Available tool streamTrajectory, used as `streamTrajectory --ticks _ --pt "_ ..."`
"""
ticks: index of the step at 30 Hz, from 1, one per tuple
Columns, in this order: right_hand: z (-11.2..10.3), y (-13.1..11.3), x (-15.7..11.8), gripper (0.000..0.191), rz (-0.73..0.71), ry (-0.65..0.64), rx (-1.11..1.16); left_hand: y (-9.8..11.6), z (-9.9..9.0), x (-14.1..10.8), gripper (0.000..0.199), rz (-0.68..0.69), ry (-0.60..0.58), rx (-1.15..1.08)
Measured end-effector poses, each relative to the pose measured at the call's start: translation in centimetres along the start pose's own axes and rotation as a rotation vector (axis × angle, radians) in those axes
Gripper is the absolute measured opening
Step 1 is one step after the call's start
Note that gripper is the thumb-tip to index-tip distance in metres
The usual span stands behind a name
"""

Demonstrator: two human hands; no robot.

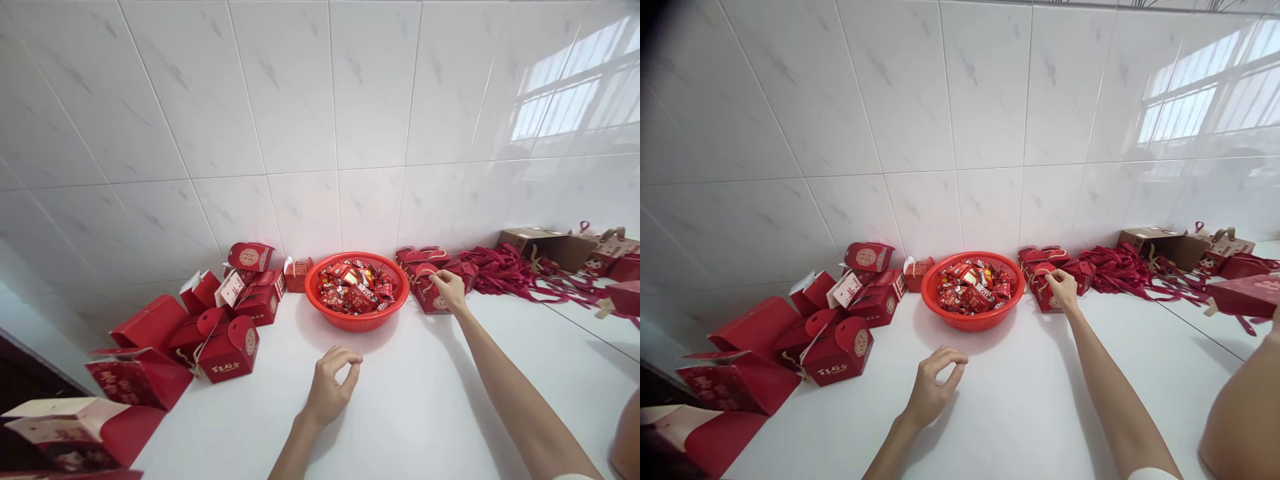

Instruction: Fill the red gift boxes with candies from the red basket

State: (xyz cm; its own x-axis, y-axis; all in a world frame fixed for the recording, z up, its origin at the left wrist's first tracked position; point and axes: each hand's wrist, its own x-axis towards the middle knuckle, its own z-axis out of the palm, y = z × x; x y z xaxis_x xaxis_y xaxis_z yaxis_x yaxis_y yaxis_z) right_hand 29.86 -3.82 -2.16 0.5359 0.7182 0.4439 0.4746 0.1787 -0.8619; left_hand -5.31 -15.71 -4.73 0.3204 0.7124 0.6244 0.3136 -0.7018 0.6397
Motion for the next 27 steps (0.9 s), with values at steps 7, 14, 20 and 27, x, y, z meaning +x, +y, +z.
streamTrajectory --ticks 7,14,20,27 --pt "-0.1 0.8 0.2 0.031 -0.022 -0.033 -0.061 0.3 0.1 0.0 0.018 -0.001 -0.066 -0.001" --pt "0.2 0.2 0.8 0.029 0.008 -0.019 -0.161 0.3 -0.2 0.1 0.019 -0.014 -0.056 0.005" --pt "0.2 -0.3 0.8 0.028 -0.059 -0.003 -0.342 -0.3 -1.0 0.5 0.018 -0.011 0.06 0.071" --pt "-0.8 -1.2 -2.0 0.039 -0.351 0.034 -0.397 -3.3 -5.9 0.9 0.021 -0.11 0.69 0.346"
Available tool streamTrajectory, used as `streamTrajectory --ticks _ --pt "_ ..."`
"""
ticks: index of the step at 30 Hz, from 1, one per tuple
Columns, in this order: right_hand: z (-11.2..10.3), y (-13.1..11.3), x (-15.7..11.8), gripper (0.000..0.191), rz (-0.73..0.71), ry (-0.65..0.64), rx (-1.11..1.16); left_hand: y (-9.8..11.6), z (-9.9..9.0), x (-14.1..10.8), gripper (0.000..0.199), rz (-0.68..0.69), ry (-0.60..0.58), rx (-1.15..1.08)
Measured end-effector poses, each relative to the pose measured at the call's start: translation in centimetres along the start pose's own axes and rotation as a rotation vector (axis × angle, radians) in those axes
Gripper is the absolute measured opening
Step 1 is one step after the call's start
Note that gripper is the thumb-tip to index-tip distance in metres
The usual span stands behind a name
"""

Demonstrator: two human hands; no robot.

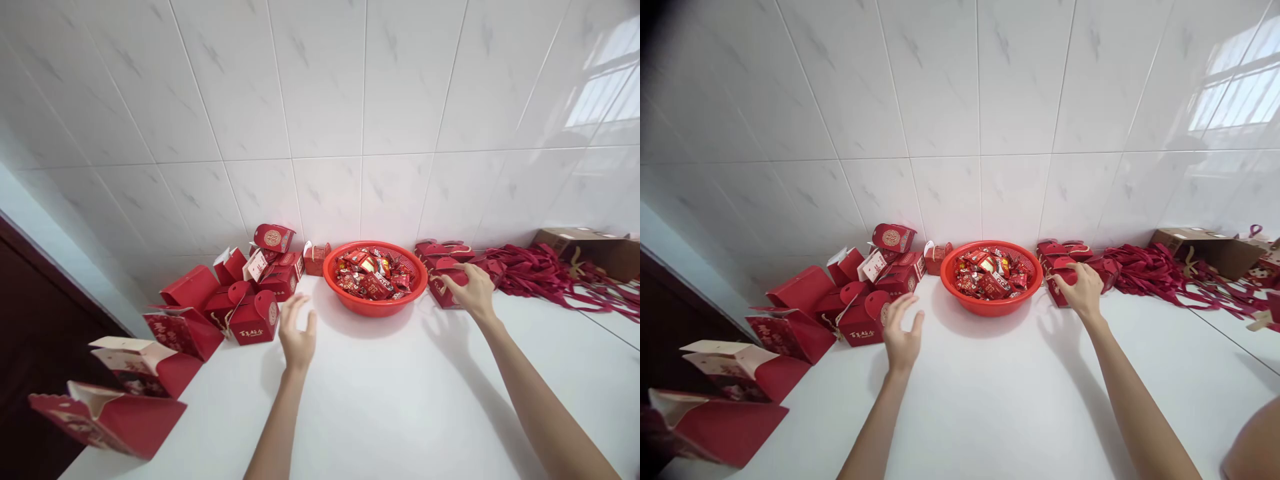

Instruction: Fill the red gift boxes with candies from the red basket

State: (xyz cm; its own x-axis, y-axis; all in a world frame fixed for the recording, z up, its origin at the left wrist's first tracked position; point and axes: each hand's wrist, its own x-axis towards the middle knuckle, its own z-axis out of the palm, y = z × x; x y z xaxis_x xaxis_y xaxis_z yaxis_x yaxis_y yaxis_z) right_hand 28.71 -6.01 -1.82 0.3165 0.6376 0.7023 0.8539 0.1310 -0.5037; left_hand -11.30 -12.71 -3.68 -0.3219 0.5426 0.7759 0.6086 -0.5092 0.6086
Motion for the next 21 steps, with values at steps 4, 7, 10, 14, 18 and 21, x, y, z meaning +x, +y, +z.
streamTrajectory --ticks 4,7,10,14,18,21 --pt "-1.0 -2.6 -2.8 0.032 -0.083 -0.073 0.209 -3.2 -2.4 2.2 0.027 -0.121 0.226 0.231" --pt "-1.2 -4.7 -4.7 0.029 -0.081 -0.118 0.317 -5.2 -3.6 3.0 0.027 -0.227 0.232 0.413" --pt "-0.6 -6.5 -6.3 0.025 -0.095 -0.135 0.407 -6.2 -4.1 3.2 0.021 -0.249 0.163 0.464" --pt "0.5 -8.8 -8.4 0.017 -0.179 -0.167 0.509 -5.3 -4.0 2.7 0.017 -0.134 0.048 0.279" --pt "0.8 -11.0 -10.0 0.014 -0.284 -0.229 0.567 -1.9 -3.0 1.2 0.019 -0.066 -0.089 0.022" --pt "0.4 -11.9 -10.5 0.014 -0.329 -0.223 0.579 1.2 -1.7 -0.6 0.032 -0.059 -0.235 -0.152"
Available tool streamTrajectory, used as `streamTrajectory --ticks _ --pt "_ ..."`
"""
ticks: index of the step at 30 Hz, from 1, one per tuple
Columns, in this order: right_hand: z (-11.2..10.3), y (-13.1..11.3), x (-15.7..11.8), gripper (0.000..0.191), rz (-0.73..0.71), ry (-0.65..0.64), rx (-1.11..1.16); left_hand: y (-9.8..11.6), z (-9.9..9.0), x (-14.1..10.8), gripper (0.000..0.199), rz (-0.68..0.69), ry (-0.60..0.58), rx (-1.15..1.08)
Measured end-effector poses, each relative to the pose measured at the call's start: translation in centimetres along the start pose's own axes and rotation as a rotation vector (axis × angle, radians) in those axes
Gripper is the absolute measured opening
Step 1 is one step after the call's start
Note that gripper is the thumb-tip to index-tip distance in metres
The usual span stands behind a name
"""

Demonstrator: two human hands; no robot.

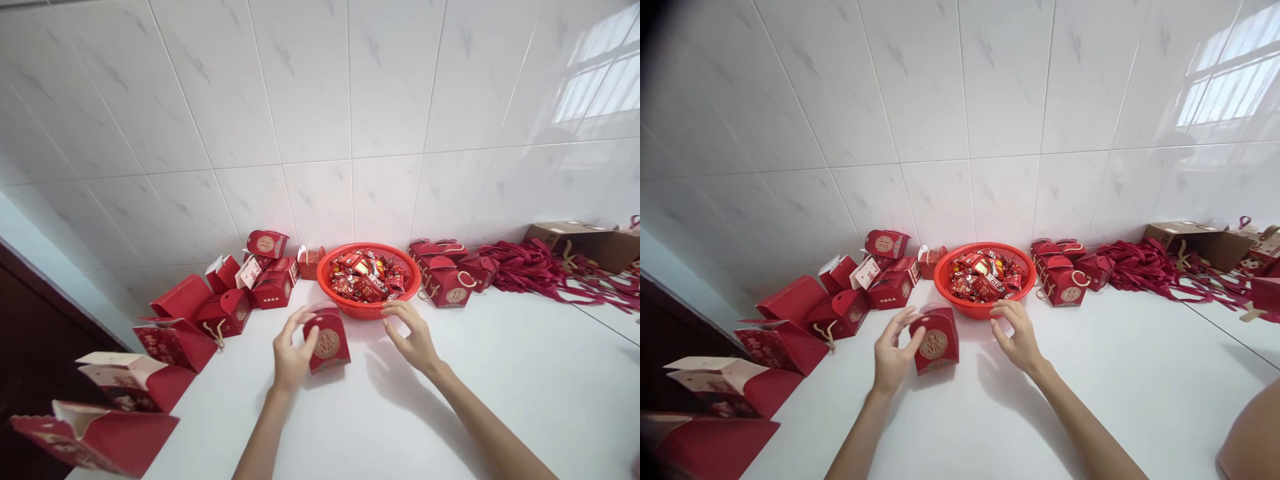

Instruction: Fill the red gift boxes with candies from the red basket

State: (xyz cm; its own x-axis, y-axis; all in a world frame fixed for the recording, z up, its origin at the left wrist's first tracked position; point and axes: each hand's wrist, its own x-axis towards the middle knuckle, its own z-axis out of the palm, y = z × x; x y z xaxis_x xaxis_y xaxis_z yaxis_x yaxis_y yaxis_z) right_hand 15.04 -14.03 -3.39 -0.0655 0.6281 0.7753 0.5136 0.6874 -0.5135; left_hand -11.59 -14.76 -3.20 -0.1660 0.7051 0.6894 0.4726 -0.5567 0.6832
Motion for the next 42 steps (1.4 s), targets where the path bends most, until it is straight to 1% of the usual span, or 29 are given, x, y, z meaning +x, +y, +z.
streamTrajectory --ticks 1,3,4,5,8,11,13,16,17,20,23,25,28,31,33,34,37,38,40,42 --pt "-0.1 -0.3 0.0 0.014 -0.01 -0.002 0.005 0.8 0.7 -0.5 0.031 0.02 -0.072 -0.039" --pt "-0.3 -0.7 0.0 0.015 -0.016 -0.042 0.043 2.3 1.9 -1.4 0.018 0.082 -0.233 -0.098" --pt "-0.4 -0.9 -0.1 0.016 -0.013 -0.085 0.074 2.8 2.4 -1.8 0.014 0.114 -0.301 -0.124" --pt "-0.5 -1.0 -0.2 0.018 -0.007 -0.138 0.107 3.2 2.7 -2.0 0.014 0.14 -0.359 -0.15" --pt "-0.5 -1.1 -0.6 0.022 0.007 -0.277 0.158 3.9 3.3 -2.6 0.015 0.189 -0.462 -0.229" --pt "-0.1 -0.9 -1.1 0.022 -0.004 -0.328 0.121 3.8 3.5 -2.9 0.014 0.216 -0.52 -0.256" --pt "0.0 -0.8 -1.3 0.022 -0.012 -0.356 0.09 3.7 3.7 -3.0 0.02 0.218 -0.525 -0.237" --pt "0.2 -0.8 -1.4 0.025 -0.032 -0.403 0.044 3.6 4.0 -3.2 0.031 0.202 -0.501 -0.199" --pt "0.2 -0.9 -1.4 0.025 -0.041 -0.414 0.028 3.6 4.2 -3.2 0.03 0.197 -0.493 -0.19" --pt "0.2 -1.1 -1.5 0.027 -0.057 -0.42 0.005 3.8 4.4 -3.0 0.015 0.164 -0.459 -0.164" --pt "0.3 -1.4 -1.5 0.029 -0.065 -0.39 0.019 3.8 4.5 -2.5 0.02 0.112 -0.405 -0.12" --pt "0.4 -1.6 -1.7 0.027 -0.081 -0.366 0.03 3.7 4.5 -2.1 0.019 0.109 -0.387 -0.084" --pt "0.5 -1.6 -2.0 0.025 -0.118 -0.333 0.021 3.3 4.5 -1.6 0.023 0.132 -0.411 -0.041" --pt "0.7 -1.4 -2.4 0.024 -0.139 -0.324 -0.009 2.9 4.6 -1.5 0.041 0.146 -0.468 -0.025" --pt "0.8 -1.3 -2.6 0.024 -0.144 -0.33 -0.028 2.7 4.5 -1.6 0.046 0.136 -0.485 -0.02" --pt "0.9 -1.3 -2.8 0.024 -0.146 -0.336 -0.038 2.7 4.5 -1.8 0.042 0.125 -0.481 -0.018" --pt "1.0 -1.6 -2.9 0.025 -0.175 -0.355 -0.076 2.4 4.3 -2.1 0.015 0.104 -0.466 0.002" --pt "1.0 -1.8 -2.9 0.025 -0.195 -0.369 -0.093 2.3 4.2 -2.2 0.011 0.107 -0.469 0.01" --pt "1.0 -2.2 -2.8 0.026 -0.243 -0.402 -0.133 2.1 4.1 -2.3 0.015 0.124 -0.491 0.027" --pt "1.1 -2.6 -2.8 0.026 -0.285 -0.432 -0.169 1.8 3.9 -2.4 0.028 0.134 -0.518 0.036"
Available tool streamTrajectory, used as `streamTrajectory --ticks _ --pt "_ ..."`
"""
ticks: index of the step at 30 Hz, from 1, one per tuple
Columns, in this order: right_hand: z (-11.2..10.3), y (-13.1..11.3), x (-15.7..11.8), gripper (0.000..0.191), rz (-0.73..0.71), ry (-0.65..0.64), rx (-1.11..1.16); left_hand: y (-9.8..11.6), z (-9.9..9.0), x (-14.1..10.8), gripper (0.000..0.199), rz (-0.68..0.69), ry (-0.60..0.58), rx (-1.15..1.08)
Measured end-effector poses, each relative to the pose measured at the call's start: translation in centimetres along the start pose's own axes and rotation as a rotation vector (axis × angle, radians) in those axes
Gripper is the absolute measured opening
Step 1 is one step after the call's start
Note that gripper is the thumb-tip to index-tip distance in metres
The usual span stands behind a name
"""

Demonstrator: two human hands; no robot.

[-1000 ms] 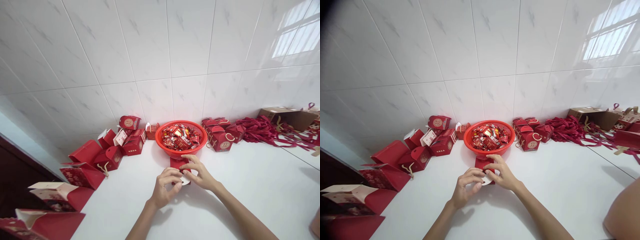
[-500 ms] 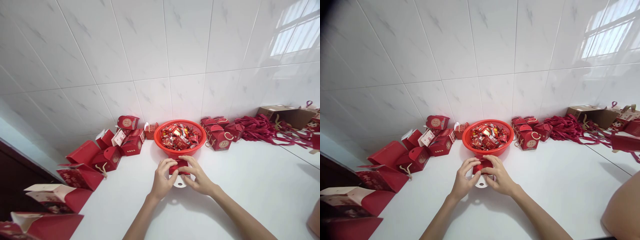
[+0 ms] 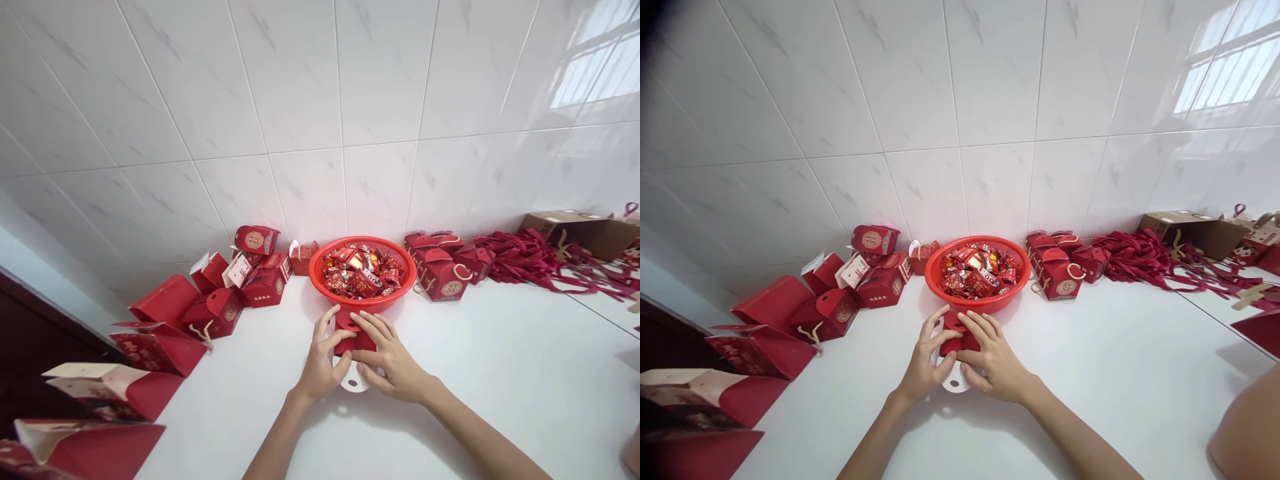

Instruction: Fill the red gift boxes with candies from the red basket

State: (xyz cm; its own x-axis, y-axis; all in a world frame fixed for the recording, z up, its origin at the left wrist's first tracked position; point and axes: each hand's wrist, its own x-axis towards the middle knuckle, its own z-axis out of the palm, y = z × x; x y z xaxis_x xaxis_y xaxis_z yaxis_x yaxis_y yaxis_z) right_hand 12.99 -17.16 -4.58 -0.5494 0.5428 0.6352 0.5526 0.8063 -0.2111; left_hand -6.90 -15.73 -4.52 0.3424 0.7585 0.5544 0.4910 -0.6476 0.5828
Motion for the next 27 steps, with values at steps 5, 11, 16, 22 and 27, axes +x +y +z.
streamTrajectory --ticks 5,11,16,22,27 --pt "0.1 -0.5 0.1 0.02 -0.029 0.024 0.006 -0.3 0.0 -0.1 0.055 -0.007 -0.039 -0.04" --pt "0.1 -0.4 0.0 0.007 0.108 0.192 0.138 -0.5 -0.2 -0.3 0.065 -0.058 -0.02 -0.106" --pt "-0.1 -0.6 0.1 0.008 0.191 0.255 0.252 0.4 0.2 0.0 0.062 -0.117 0.046 -0.116" --pt "-0.2 -0.9 0.1 0.023 0.224 0.264 0.322 1.9 0.9 0.5 0.042 -0.244 0.198 -0.09" --pt "-0.4 -1.0 0.0 0.027 0.276 0.253 0.401 2.3 1.1 0.3 0.043 -0.348 0.207 -0.057"
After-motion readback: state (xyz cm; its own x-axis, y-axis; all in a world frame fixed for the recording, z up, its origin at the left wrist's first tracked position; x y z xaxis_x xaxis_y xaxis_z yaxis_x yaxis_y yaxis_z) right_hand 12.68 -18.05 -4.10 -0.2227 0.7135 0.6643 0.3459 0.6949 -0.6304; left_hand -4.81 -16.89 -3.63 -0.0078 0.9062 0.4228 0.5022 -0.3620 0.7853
